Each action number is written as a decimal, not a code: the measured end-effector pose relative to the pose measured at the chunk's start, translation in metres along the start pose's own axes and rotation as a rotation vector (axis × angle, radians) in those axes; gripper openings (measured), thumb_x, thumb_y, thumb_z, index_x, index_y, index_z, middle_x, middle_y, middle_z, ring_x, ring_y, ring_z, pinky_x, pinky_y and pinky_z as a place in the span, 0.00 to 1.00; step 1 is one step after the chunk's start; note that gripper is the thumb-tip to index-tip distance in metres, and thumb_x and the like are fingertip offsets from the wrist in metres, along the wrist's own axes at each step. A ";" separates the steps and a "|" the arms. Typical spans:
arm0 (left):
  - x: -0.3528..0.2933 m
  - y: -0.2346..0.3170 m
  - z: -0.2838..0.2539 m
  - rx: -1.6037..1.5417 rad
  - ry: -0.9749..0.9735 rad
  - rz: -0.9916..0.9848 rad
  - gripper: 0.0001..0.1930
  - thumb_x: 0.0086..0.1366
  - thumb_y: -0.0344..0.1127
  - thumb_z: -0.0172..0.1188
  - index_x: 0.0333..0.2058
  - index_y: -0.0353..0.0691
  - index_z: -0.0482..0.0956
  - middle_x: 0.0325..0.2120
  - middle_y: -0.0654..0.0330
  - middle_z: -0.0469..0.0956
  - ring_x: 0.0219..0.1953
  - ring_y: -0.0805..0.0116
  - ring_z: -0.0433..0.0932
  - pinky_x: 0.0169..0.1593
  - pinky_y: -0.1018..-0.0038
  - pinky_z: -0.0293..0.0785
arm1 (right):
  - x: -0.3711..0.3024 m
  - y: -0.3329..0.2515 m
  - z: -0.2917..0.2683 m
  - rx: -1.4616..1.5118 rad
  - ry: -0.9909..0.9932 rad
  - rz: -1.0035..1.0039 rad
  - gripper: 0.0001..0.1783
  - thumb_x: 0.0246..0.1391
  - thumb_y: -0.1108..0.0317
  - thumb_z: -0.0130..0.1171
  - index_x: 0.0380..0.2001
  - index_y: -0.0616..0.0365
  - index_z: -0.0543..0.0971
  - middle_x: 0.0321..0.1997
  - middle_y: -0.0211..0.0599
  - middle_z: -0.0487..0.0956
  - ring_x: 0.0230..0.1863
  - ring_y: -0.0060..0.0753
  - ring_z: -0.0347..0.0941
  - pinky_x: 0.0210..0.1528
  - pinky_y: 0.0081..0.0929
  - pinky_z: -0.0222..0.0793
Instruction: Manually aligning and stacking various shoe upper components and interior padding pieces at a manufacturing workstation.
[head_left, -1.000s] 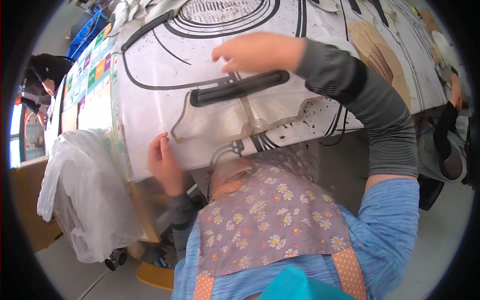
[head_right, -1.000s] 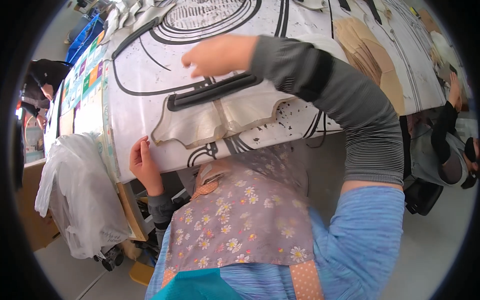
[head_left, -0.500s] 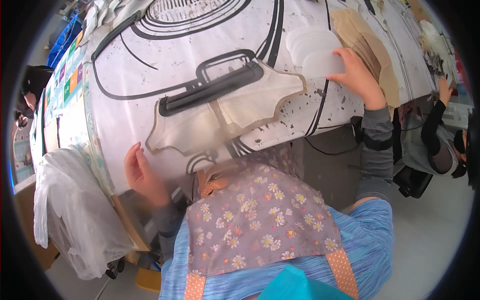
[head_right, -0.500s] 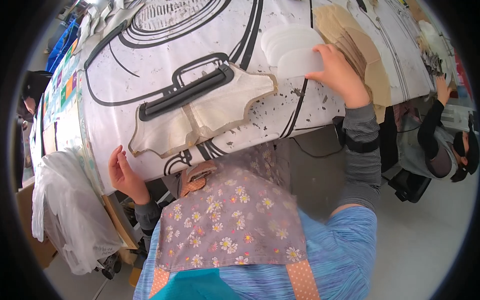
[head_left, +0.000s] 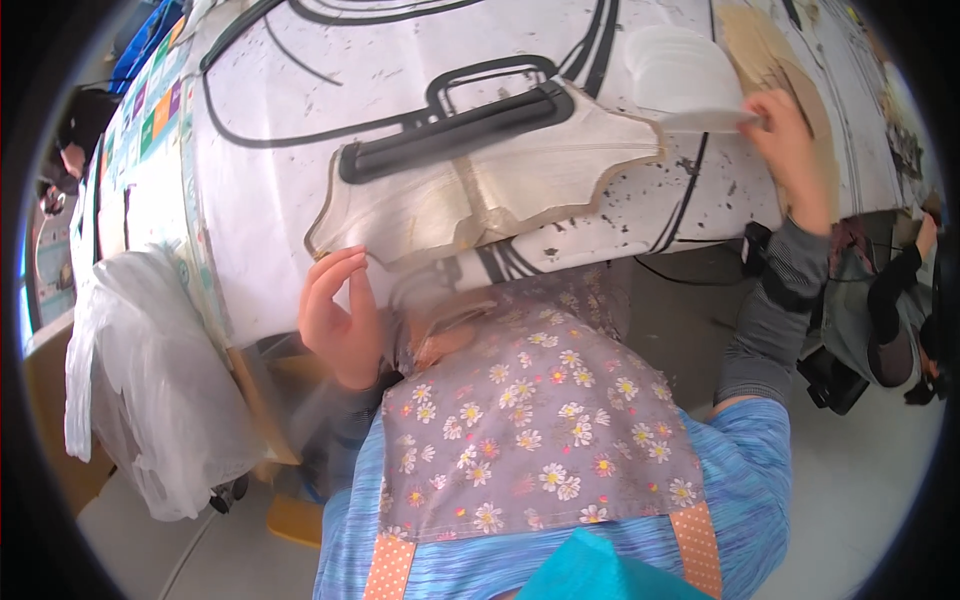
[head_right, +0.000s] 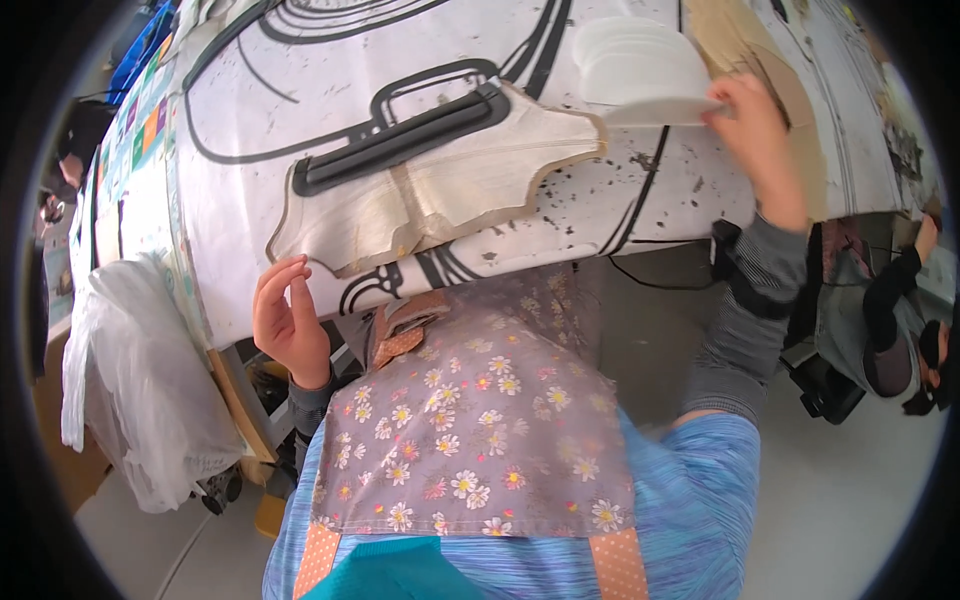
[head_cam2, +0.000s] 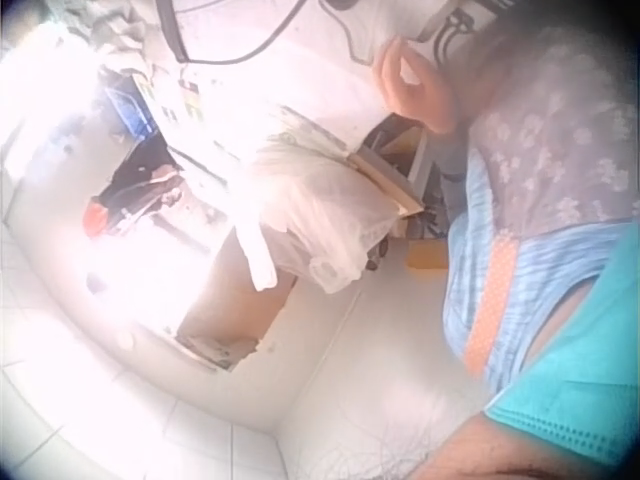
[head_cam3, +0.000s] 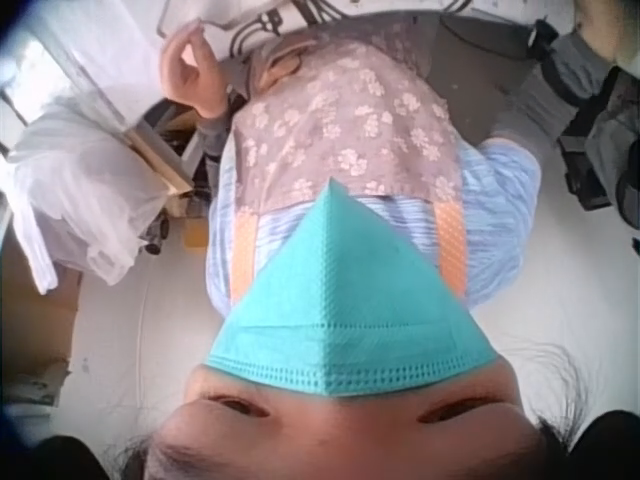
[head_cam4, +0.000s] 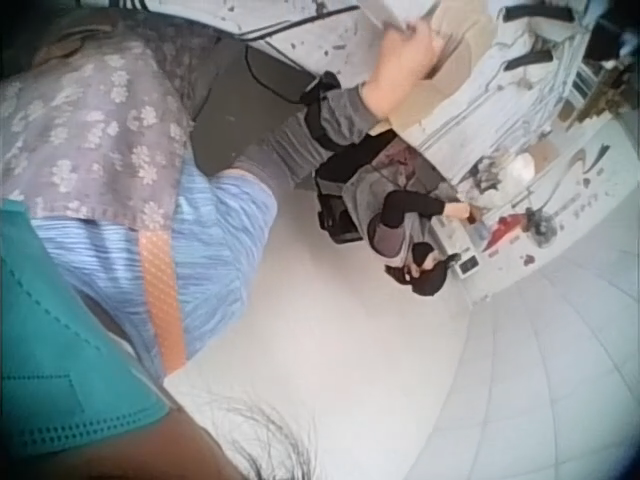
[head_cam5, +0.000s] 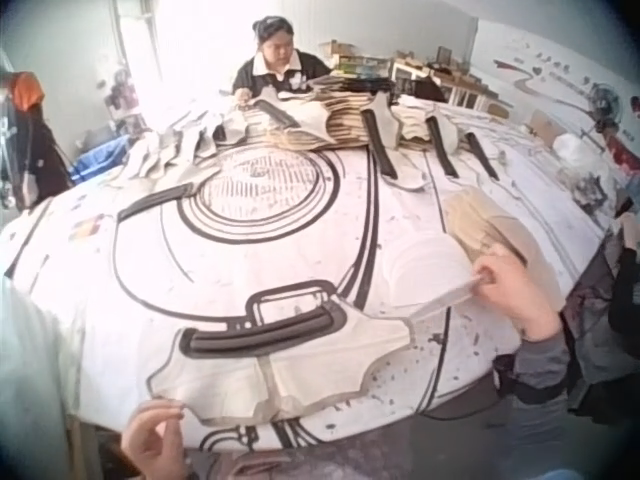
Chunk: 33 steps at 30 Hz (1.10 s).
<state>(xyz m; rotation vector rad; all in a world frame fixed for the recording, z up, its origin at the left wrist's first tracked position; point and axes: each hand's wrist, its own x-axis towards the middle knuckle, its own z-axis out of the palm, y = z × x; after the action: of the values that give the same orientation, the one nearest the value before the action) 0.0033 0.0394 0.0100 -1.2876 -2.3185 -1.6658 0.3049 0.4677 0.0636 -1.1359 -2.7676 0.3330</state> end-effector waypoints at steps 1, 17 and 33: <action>0.000 0.005 -0.002 -0.019 0.002 -0.017 0.06 0.66 0.20 0.53 0.39 0.27 0.78 0.41 0.48 0.79 0.40 0.65 0.77 0.45 0.73 0.75 | -0.006 -0.007 -0.011 0.130 0.027 0.017 0.15 0.52 0.68 0.64 0.40 0.64 0.75 0.38 0.34 0.74 0.42 0.32 0.72 0.46 0.25 0.65; 0.031 0.046 0.020 -0.254 -0.152 -0.645 0.24 0.60 0.30 0.66 0.18 0.39 0.56 0.14 0.73 0.54 0.19 0.85 0.52 0.21 0.80 0.46 | -0.048 -0.229 0.046 1.039 -0.194 0.151 0.08 0.60 0.66 0.60 0.36 0.59 0.77 0.25 0.23 0.74 0.29 0.11 0.66 0.33 0.16 0.63; 0.024 0.045 0.027 0.207 -0.271 -0.325 0.21 0.54 0.27 0.67 0.16 0.36 0.59 0.12 0.62 0.55 0.17 0.76 0.53 0.20 0.76 0.52 | -0.062 -0.241 0.075 0.387 0.086 -0.164 0.09 0.55 0.65 0.62 0.38 0.54 0.75 0.15 0.38 0.72 0.16 0.42 0.70 0.19 0.36 0.62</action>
<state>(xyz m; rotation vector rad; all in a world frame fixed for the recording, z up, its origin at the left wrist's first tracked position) 0.0264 0.0792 0.0444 -1.2130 -2.9036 -1.3356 0.1704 0.2461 0.0490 -0.8046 -2.5459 0.7400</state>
